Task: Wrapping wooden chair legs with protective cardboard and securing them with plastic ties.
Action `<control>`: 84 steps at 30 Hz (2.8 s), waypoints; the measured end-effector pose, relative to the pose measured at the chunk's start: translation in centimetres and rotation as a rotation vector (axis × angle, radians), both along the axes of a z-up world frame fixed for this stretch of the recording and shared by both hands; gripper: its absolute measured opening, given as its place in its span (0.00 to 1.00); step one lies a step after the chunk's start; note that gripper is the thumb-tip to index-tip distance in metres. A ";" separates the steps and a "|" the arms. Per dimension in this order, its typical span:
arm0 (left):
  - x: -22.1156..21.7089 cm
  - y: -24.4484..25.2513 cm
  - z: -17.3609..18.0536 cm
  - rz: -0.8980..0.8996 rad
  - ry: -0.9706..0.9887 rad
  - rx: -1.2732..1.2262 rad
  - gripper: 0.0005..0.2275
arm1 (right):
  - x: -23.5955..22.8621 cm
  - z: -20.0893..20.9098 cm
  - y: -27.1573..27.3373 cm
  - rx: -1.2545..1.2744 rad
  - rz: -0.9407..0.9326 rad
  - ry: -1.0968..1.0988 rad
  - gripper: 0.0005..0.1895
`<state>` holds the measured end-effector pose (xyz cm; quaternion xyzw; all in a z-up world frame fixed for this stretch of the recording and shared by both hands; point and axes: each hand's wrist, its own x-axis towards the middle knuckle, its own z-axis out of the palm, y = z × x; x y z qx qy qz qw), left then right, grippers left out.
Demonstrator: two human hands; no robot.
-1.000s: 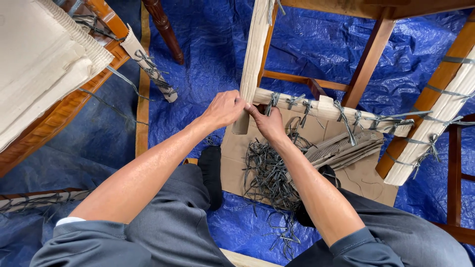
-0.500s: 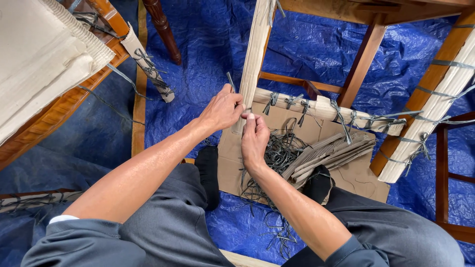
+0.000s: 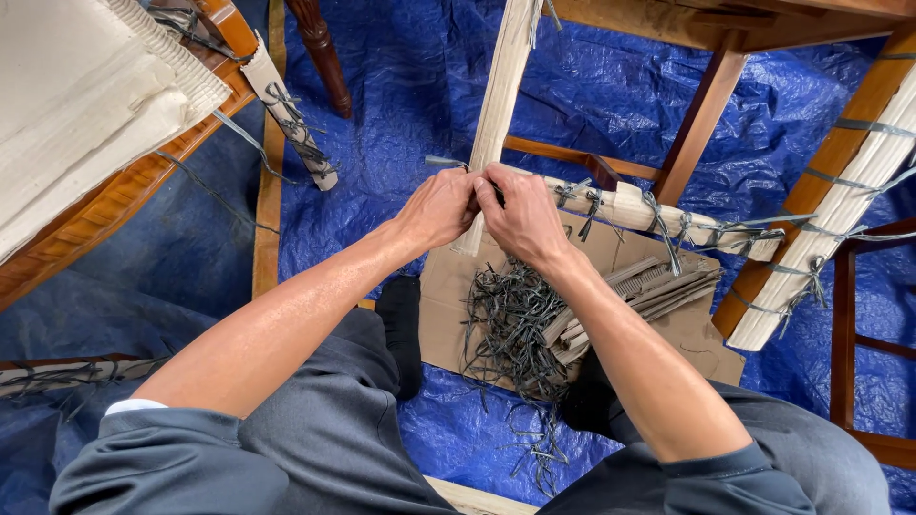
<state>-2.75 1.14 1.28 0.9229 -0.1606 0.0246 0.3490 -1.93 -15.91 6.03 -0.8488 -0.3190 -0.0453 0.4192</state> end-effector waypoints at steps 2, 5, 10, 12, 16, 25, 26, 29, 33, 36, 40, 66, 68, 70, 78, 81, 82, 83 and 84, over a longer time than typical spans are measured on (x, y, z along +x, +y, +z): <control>-0.3 -0.1 0.3 0.003 -0.017 -0.034 0.08 | 0.0 -0.1 0.0 -0.014 0.022 -0.013 0.12; -0.3 -0.4 0.6 0.020 -0.054 -0.081 0.08 | -0.8 -0.8 -0.1 0.033 0.052 -0.024 0.12; 0.2 -0.3 0.4 0.085 -0.025 -0.044 0.08 | -2.4 -4.6 0.4 0.455 -0.195 0.281 0.17; 0.2 -0.2 -0.6 0.050 -0.027 -0.097 0.09 | -3.3 -4.9 0.7 0.400 -0.322 0.231 0.07; -0.3 0.4 -0.8 -0.013 -0.094 -0.170 0.08 | -3.3 -5.5 0.6 0.233 -0.237 0.023 0.12; -0.8 1.1 0.5 -0.107 -0.029 -0.081 0.09 | -1.8 -7.9 0.5 0.353 -0.284 0.095 0.05; -1.0 1.0 0.9 -0.117 -0.042 -0.070 0.08 | -1.5 -7.9 0.6 0.379 -0.270 0.073 0.05; -1.7 0.3 3.1 -0.126 -0.041 0.017 0.07 | -0.8 -8.4 0.5 0.339 -0.240 0.059 0.05; -2.0 -0.9 6.7 -0.096 -0.015 0.249 0.07 | -0.4 -7.5 0.6 0.295 -0.131 -0.057 0.10; -1.7 -0.9 6.2 -0.096 -0.175 0.182 0.06 | 0.2 -8.8 0.1 0.254 -0.037 -0.043 0.07; -0.8 -0.2 6.7 -0.086 -0.330 0.074 0.07 | 0.3 -8.0 -0.1 0.131 -0.105 0.088 0.05; 1.8 0.2 -2.5 0.458 0.600 -0.600 0.14 | -0.9 -5.6 -0.2 0.140 -0.093 -0.283 0.07; 1.6 -0.7 -2.3 0.498 0.526 -0.643 0.12 | -1.2 -5.3 -0.3 0.160 -0.092 -0.271 0.07; 1.5 -1.1 -2.4 0.543 0.446 -0.683 0.10 | -1.6 -5.1 -0.3 0.184 -0.084 -0.260 0.08; 2.4 -1.2 -7.1 0.565 0.153 -0.914 0.06 | -2.8 -7.1 -1.1 -0.032 -0.284 -0.121 0.07; 2.2 -0.9 -5.1 0.400 0.102 -1.069 0.05 | -3.0 -7.5 -1.5 -0.029 -0.307 -0.125 0.08; 2.7 -0.7 -5.4 0.396 0.105 -1.069 0.05 | -2.9 -7.8 -1.7 -0.029 -0.312 -0.124 0.08; 3.2 -0.2 -5.6 0.416 0.149 -1.055 0.06 | -2.9 -8.0 -1.7 -0.028 -0.294 -0.127 0.08; 3.7 0.3 -5.8 0.435 0.194 -1.041 0.07 | -2.8 -8.2 -1.7 -0.026 -0.277 -0.129 0.07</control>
